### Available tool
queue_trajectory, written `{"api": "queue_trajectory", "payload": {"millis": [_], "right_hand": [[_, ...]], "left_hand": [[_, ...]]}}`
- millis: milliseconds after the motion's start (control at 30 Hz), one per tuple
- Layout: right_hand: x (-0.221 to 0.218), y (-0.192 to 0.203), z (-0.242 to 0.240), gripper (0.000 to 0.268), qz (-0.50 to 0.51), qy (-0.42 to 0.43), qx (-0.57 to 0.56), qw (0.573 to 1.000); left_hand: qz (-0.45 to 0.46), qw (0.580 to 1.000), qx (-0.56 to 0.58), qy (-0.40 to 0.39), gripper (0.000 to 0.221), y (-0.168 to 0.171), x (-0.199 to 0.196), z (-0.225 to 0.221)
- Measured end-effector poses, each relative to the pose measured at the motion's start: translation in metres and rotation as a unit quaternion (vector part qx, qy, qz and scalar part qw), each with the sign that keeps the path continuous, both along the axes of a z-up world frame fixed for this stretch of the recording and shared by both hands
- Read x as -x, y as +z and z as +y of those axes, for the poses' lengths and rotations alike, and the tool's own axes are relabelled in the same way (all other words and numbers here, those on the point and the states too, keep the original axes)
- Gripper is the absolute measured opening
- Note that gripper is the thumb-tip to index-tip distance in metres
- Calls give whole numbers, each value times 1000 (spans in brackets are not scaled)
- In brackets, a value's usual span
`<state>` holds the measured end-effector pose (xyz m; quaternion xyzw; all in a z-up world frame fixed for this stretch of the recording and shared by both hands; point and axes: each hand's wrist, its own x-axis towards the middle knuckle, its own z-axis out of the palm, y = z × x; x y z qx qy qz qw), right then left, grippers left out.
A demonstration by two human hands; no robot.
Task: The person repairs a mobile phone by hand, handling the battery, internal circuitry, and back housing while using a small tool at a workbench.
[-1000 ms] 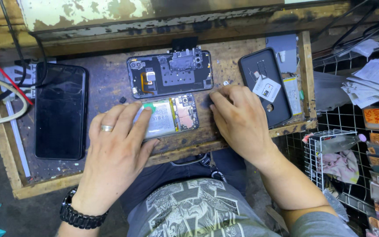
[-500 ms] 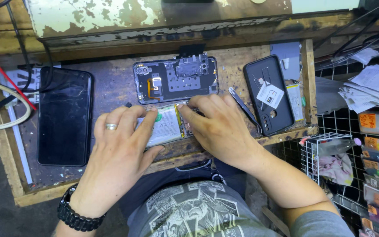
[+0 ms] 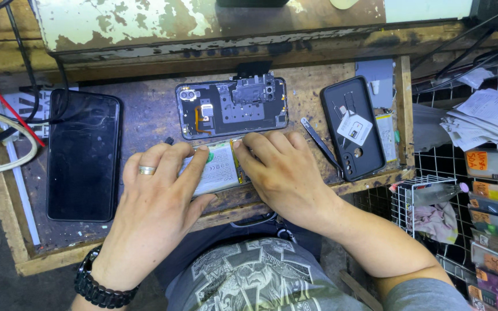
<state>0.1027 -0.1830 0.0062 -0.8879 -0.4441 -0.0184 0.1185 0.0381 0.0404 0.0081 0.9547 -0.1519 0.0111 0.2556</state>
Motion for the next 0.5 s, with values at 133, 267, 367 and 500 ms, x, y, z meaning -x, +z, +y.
{"api": "queue_trajectory", "payload": {"millis": [133,267,367,500], "right_hand": [[3,-6,0,42,-7,-8,16,1000],[6,-5,-5,48,-1,-11,-18,1000],[4,-4,-11,52,48,-17,-23,998],[4,-3,-16,52,80,-16,-46,996]], "left_hand": [[-7,1000,-4,-1,67,1,0,-1],[3,1000,1,-3,65,3,-2,-1],[-4,1000,7,1,64,1,-1,0],[-7,1000,12,2,66,-1,1,0]]}}
